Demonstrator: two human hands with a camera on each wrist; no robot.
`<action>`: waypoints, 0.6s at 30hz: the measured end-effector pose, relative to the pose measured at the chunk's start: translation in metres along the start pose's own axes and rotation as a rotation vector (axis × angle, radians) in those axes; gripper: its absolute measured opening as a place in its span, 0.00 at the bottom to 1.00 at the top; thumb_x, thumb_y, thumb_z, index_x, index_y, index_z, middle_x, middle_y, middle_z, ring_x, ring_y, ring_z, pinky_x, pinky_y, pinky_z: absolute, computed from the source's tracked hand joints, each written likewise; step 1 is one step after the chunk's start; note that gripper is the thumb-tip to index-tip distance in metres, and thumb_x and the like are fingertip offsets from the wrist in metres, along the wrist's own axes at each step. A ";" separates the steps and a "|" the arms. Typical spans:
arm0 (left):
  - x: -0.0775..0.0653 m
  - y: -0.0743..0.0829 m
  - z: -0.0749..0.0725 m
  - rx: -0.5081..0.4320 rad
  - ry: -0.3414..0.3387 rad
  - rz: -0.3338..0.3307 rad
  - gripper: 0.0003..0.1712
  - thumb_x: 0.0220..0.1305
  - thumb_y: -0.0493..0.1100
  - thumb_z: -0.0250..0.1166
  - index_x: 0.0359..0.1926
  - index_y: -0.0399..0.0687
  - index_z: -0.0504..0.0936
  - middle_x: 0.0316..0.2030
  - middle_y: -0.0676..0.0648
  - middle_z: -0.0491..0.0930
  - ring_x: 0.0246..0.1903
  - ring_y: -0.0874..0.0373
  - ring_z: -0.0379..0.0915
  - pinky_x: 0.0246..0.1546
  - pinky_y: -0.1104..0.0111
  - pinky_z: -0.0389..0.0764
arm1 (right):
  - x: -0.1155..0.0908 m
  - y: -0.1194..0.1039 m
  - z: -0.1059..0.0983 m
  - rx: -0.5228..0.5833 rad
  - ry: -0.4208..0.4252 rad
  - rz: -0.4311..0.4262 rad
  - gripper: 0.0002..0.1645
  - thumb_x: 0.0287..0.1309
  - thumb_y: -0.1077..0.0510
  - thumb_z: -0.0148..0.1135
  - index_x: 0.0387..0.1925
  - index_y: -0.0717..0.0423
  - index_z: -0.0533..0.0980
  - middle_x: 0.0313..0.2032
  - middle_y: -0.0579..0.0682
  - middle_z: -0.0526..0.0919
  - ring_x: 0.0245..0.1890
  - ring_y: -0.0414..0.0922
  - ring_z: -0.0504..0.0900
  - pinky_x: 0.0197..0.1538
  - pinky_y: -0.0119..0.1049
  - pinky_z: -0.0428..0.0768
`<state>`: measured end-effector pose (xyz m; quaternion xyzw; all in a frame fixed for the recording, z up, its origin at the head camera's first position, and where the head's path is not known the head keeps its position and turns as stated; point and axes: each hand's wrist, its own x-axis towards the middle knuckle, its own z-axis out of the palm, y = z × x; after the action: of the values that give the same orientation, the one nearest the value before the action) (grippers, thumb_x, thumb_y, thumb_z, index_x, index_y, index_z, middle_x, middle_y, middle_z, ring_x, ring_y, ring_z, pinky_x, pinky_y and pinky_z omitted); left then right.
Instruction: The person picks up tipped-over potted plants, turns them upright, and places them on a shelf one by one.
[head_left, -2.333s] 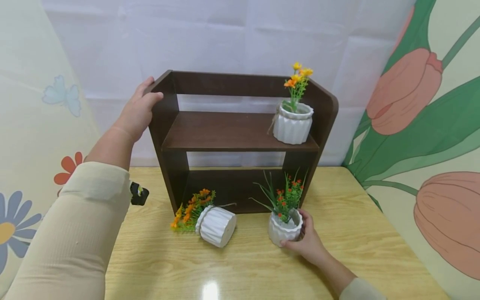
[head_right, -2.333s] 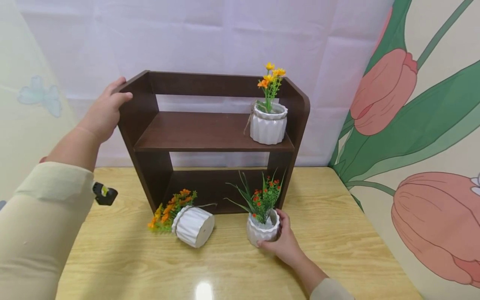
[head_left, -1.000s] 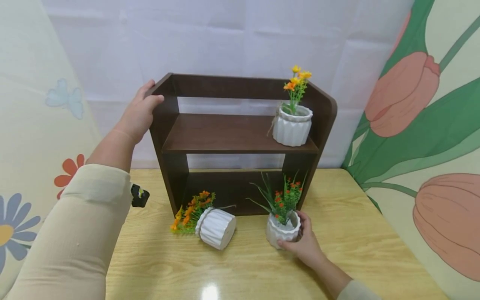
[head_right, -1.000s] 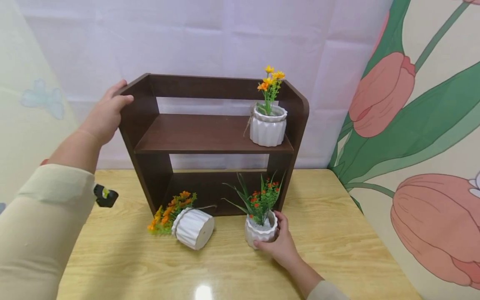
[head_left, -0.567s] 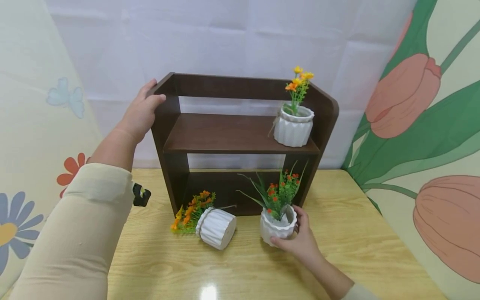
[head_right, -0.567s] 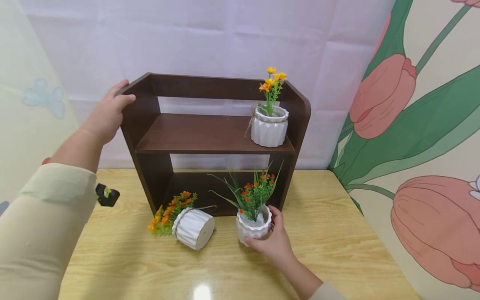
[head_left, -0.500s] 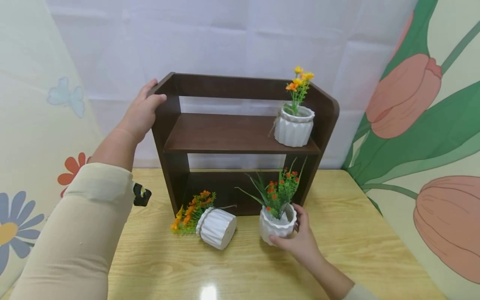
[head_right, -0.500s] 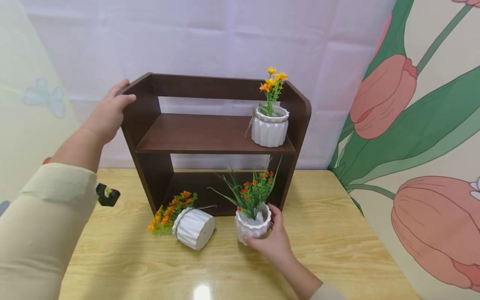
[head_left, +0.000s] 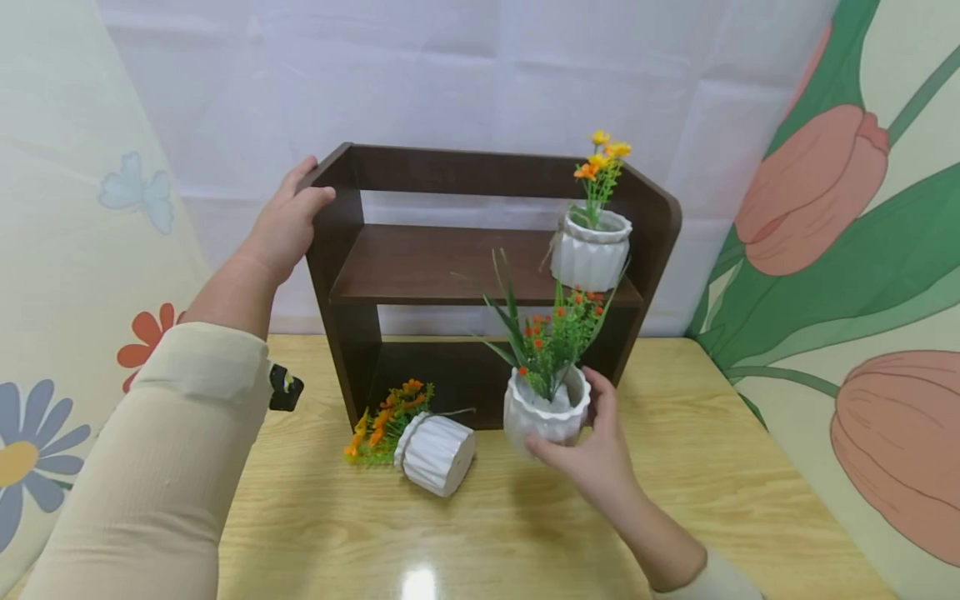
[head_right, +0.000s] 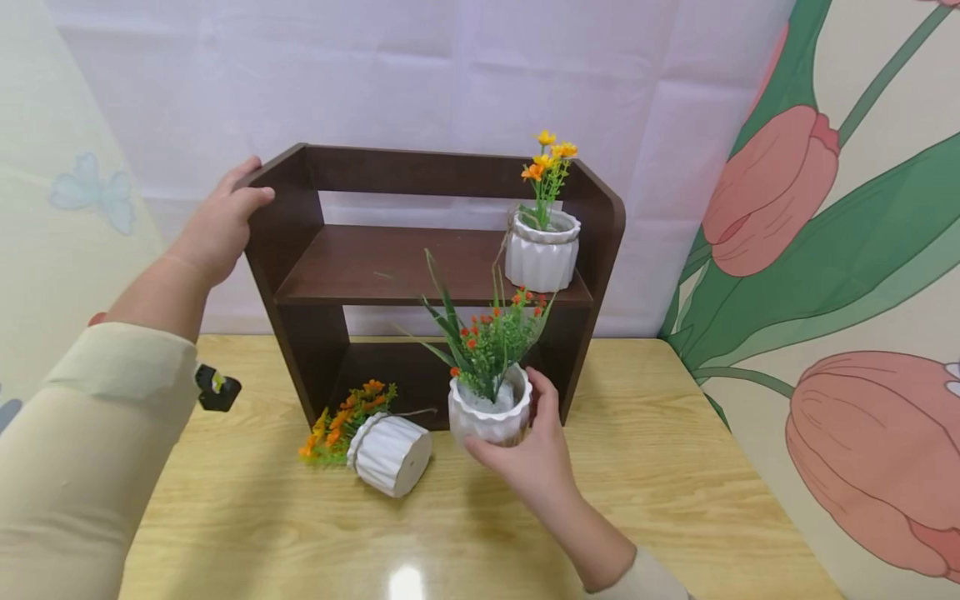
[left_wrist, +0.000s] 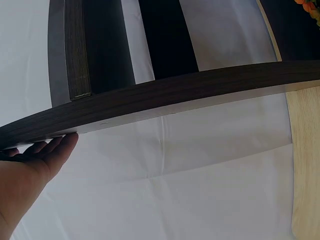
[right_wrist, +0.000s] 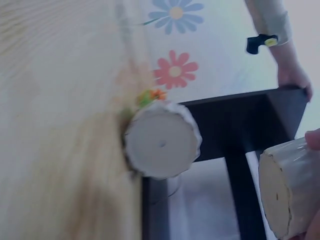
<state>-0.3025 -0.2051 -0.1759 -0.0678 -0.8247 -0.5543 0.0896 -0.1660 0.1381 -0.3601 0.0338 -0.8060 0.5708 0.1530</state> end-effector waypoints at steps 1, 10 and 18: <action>0.000 0.000 0.000 0.001 0.000 0.001 0.39 0.71 0.59 0.39 0.78 0.68 0.36 0.79 0.46 0.39 0.75 0.45 0.43 0.74 0.48 0.45 | 0.000 -0.004 0.000 0.011 0.003 -0.008 0.62 0.35 0.62 0.82 0.70 0.53 0.54 0.62 0.55 0.70 0.56 0.51 0.71 0.60 0.48 0.69; 0.002 -0.001 0.001 0.003 0.002 0.002 0.39 0.71 0.59 0.39 0.78 0.68 0.36 0.79 0.46 0.38 0.75 0.45 0.42 0.74 0.47 0.44 | 0.010 -0.035 0.004 0.067 0.014 -0.045 0.63 0.35 0.63 0.81 0.70 0.50 0.53 0.64 0.52 0.67 0.64 0.49 0.68 0.67 0.51 0.66; 0.001 -0.001 0.001 0.011 0.004 0.001 0.39 0.71 0.59 0.39 0.78 0.68 0.36 0.79 0.47 0.38 0.76 0.45 0.41 0.74 0.47 0.44 | 0.024 -0.065 0.010 0.039 0.040 -0.121 0.64 0.33 0.60 0.83 0.71 0.46 0.54 0.62 0.48 0.68 0.62 0.46 0.69 0.66 0.48 0.68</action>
<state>-0.3041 -0.2047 -0.1767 -0.0665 -0.8273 -0.5501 0.0921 -0.1762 0.1092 -0.2968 0.0743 -0.7882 0.5764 0.2025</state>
